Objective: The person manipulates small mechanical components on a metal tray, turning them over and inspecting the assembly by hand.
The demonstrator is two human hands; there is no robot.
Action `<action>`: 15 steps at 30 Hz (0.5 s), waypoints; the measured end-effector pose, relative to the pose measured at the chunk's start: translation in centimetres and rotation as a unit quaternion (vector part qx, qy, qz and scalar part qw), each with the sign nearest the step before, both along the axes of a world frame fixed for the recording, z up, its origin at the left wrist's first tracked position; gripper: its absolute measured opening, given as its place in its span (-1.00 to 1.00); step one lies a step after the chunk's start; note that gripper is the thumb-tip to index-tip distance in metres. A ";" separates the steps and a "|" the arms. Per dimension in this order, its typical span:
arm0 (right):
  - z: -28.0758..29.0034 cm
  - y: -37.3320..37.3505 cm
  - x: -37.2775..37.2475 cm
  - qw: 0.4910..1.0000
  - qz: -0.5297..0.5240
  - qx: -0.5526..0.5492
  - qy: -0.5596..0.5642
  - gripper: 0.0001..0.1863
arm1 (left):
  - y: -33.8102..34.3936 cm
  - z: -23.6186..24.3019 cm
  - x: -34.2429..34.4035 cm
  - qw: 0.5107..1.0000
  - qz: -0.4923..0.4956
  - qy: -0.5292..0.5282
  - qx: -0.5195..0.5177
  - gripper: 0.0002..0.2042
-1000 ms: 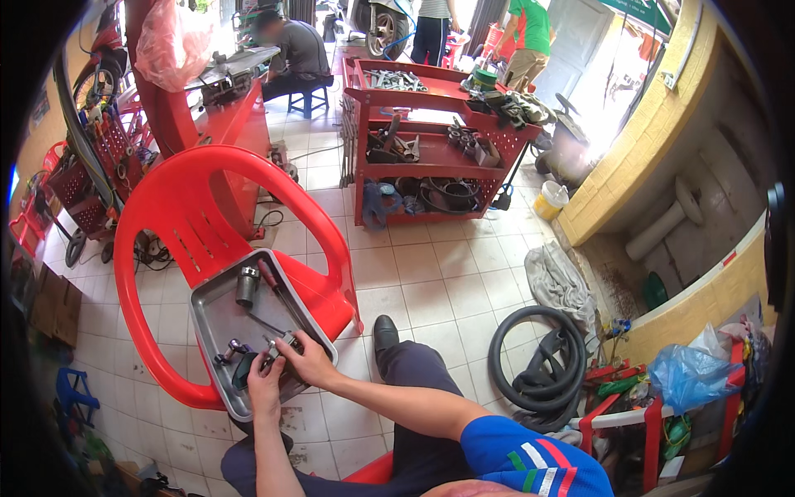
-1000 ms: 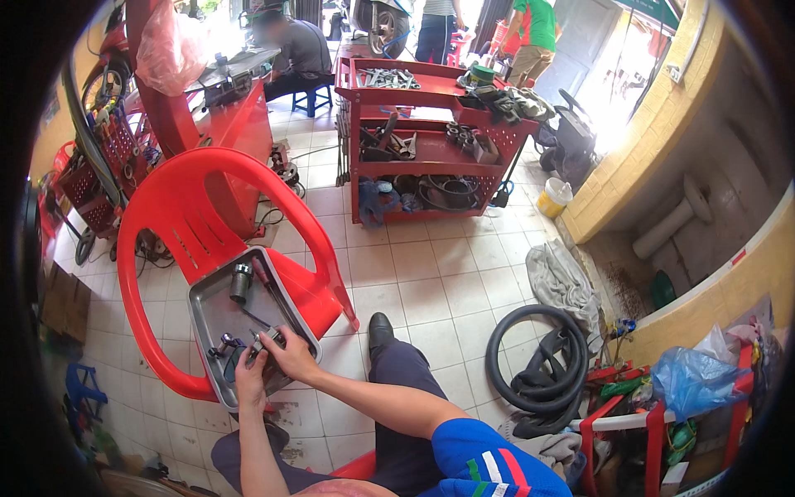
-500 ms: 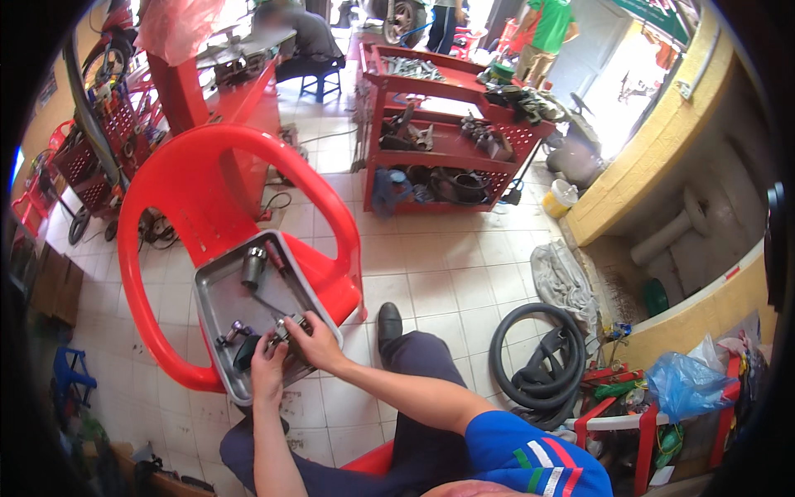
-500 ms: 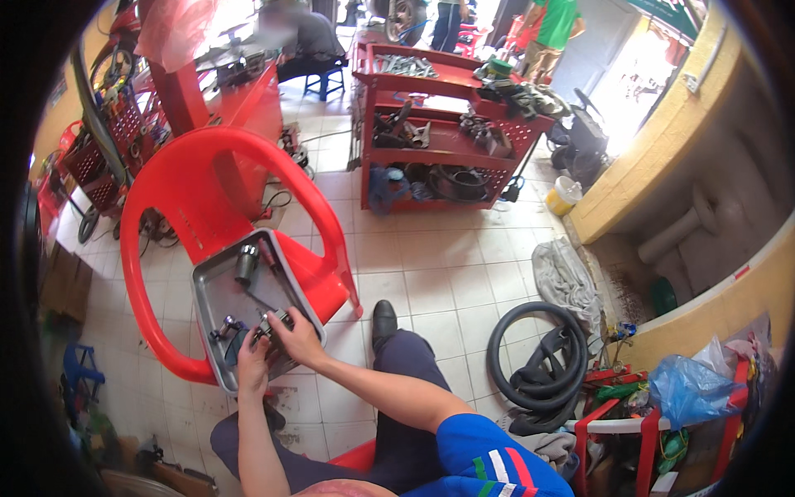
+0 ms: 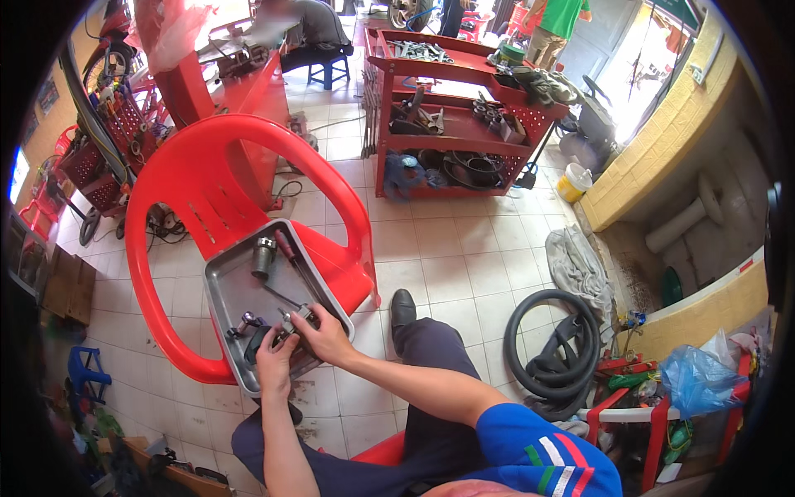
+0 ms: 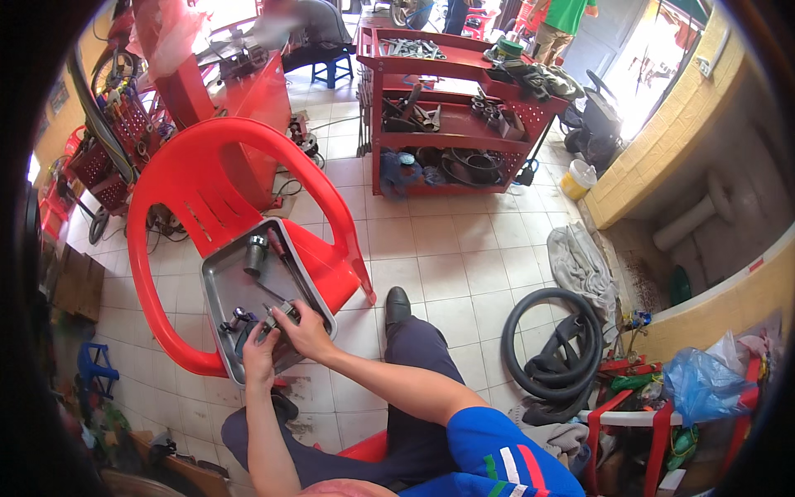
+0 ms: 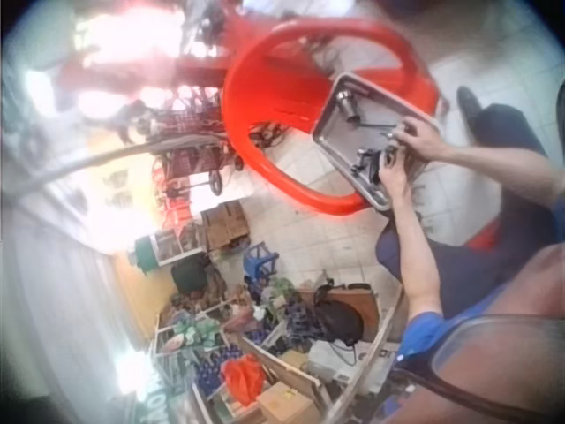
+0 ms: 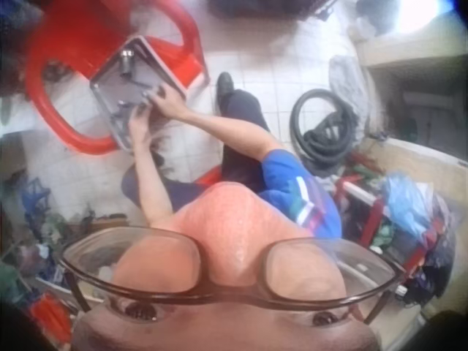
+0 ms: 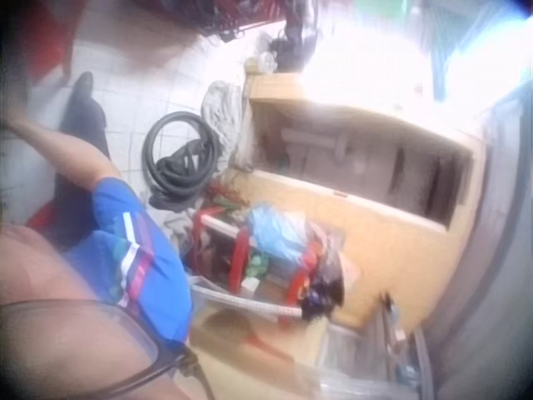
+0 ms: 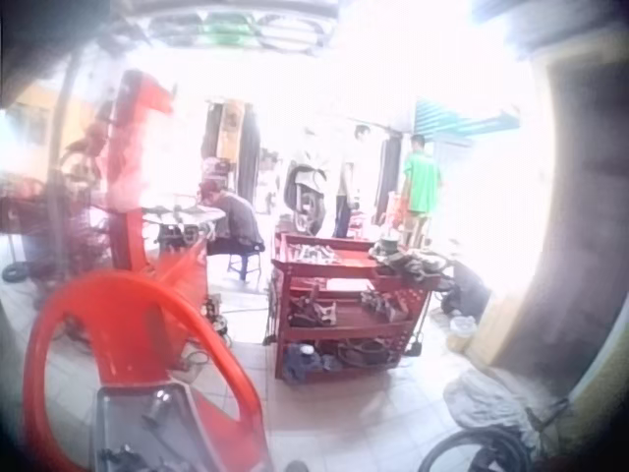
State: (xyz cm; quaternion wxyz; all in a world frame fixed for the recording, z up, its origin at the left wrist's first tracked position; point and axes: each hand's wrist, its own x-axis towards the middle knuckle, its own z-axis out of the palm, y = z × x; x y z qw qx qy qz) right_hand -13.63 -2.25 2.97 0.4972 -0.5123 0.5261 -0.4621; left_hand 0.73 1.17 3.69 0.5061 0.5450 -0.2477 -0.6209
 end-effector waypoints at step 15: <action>0.8 -0.3 0.3 1.000 -0.003 -0.004 0.002 -0.47 | -0.3 0.2 0.7 1.000 0.005 0.000 -0.009 -0.37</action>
